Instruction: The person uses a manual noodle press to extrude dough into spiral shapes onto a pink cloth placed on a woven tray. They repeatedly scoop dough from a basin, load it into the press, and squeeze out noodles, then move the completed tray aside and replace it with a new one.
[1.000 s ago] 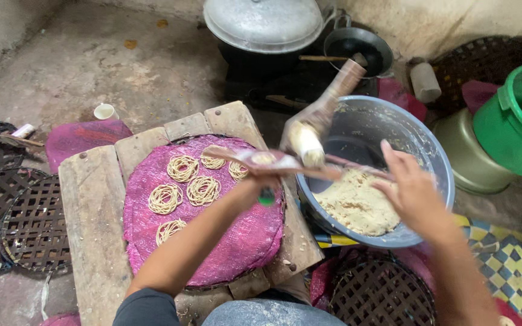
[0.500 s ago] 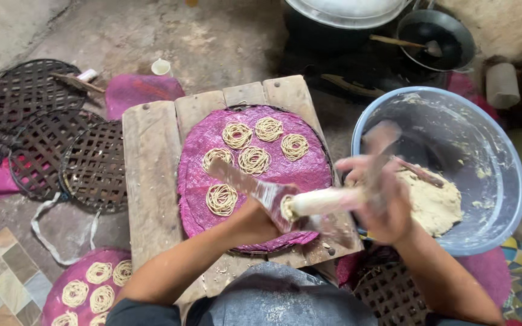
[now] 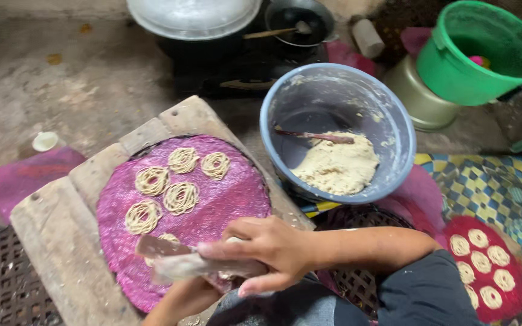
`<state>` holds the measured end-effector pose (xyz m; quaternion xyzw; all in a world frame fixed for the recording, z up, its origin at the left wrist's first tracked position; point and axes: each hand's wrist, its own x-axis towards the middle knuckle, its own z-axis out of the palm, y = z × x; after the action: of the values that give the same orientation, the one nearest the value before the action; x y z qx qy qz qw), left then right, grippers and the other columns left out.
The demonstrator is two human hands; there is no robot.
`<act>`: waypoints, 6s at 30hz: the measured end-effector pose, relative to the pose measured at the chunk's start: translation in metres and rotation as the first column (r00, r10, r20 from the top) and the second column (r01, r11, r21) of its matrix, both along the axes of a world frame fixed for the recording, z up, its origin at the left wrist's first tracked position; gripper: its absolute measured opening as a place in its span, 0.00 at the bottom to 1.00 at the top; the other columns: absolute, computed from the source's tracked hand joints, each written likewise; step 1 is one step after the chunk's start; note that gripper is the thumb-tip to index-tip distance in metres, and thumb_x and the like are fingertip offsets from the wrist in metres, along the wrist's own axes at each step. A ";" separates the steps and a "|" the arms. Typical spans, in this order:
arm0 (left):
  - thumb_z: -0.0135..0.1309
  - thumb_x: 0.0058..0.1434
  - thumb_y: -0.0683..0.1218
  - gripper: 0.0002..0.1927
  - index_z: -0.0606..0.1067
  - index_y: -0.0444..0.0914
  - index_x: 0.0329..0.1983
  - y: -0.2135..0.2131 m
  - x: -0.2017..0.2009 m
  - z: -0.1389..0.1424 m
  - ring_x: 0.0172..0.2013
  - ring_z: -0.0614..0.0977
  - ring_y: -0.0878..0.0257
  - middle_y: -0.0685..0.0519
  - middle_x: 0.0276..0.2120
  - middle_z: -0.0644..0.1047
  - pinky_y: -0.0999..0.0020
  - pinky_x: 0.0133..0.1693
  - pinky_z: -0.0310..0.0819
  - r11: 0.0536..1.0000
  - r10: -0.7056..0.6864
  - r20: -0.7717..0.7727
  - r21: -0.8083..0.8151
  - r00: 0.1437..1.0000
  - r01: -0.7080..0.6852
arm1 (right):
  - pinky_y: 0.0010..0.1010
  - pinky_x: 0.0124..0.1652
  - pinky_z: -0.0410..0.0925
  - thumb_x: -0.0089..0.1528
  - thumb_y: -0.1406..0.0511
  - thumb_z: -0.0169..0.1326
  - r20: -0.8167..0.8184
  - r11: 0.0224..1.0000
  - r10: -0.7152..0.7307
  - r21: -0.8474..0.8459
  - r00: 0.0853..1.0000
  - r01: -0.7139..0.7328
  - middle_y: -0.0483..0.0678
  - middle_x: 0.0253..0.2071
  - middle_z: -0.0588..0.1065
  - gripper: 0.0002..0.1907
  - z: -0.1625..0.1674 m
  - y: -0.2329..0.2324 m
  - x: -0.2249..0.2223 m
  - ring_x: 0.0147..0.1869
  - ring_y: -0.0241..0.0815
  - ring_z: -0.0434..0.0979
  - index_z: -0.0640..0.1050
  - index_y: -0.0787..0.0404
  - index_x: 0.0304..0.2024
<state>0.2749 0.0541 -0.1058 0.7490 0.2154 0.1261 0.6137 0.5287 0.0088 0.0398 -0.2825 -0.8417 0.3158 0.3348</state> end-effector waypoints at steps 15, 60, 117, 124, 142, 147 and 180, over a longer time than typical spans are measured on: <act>0.66 0.56 0.42 0.21 0.77 0.38 0.53 0.019 0.050 0.033 0.49 0.83 0.60 0.51 0.48 0.80 0.65 0.49 0.81 0.996 -0.082 0.051 -0.019 0.995 0.083 | 0.29 0.58 0.69 0.62 0.66 0.66 -0.722 0.857 -0.113 -0.418 0.682 -0.301 0.47 0.52 0.75 0.18 -0.096 0.010 0.030 0.57 0.35 0.74 0.78 0.61 0.52; 0.66 0.49 0.43 0.33 0.72 0.33 0.59 0.059 -0.037 0.074 0.51 0.81 0.52 0.44 0.53 0.76 0.58 0.55 0.76 0.719 0.587 0.081 0.405 0.806 -0.564 | 0.51 0.55 0.70 0.56 0.65 0.70 0.192 0.276 0.145 -0.950 0.971 0.146 0.61 0.52 0.69 0.47 -0.150 0.063 0.038 0.54 0.51 0.69 0.62 0.59 0.74; 0.44 0.69 0.52 0.09 0.69 0.42 0.43 0.222 -0.047 -0.012 0.40 0.75 0.60 0.56 0.34 0.70 0.56 0.56 0.73 0.795 0.605 0.773 -0.568 -0.193 0.213 | 0.33 0.30 0.67 0.64 0.39 0.27 0.675 0.699 0.132 -0.583 0.726 0.415 0.49 0.24 0.72 0.38 -0.024 0.201 -0.044 0.27 0.38 0.70 0.75 0.61 0.33; 0.45 0.68 0.54 0.11 0.68 0.42 0.42 0.212 -0.065 -0.010 0.41 0.75 0.61 0.56 0.34 0.70 0.57 0.55 0.73 0.785 0.613 0.776 -0.578 -0.148 0.222 | 0.33 0.28 0.66 0.65 0.39 0.29 0.590 0.665 0.178 -0.662 0.787 0.346 0.47 0.23 0.70 0.38 -0.036 0.194 -0.055 0.27 0.39 0.68 0.75 0.63 0.34; 0.27 0.71 0.55 0.32 0.54 0.26 0.69 0.188 -0.040 -0.024 0.21 0.66 0.66 0.32 0.58 0.73 0.72 0.24 0.66 0.395 0.769 -0.054 -0.743 0.637 -0.540 | 0.31 0.37 0.68 0.64 0.40 0.37 0.507 0.743 0.028 -0.587 0.862 0.321 0.45 0.34 0.75 0.38 -0.058 0.204 -0.011 0.38 0.35 0.72 0.74 0.61 0.58; 0.20 0.71 0.67 0.40 0.53 0.37 0.76 0.159 -0.050 -0.042 0.16 0.59 0.74 0.33 0.60 0.73 0.81 0.17 0.58 0.558 0.707 -0.074 -0.554 0.704 -0.618 | 0.33 0.37 0.69 0.65 0.40 0.39 0.427 0.759 -0.030 -0.579 0.904 0.298 0.47 0.34 0.76 0.38 -0.087 0.203 -0.005 0.37 0.36 0.73 0.76 0.66 0.53; 0.38 0.75 0.67 0.25 0.67 0.44 0.35 0.178 0.058 -0.006 0.32 0.75 0.64 0.58 0.27 0.68 0.59 0.48 0.75 0.645 0.760 0.647 -0.740 -0.058 0.192 | 0.31 0.30 0.75 0.67 0.38 0.30 0.687 0.572 0.014 -0.602 0.727 0.558 0.48 0.25 0.73 0.40 -0.037 0.152 0.054 0.27 0.39 0.75 0.78 0.63 0.40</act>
<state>0.3333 0.2318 -0.1120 0.0925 -0.0707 0.6615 0.7408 0.5824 0.1612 0.0026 -0.6205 -0.6197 0.4749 -0.0729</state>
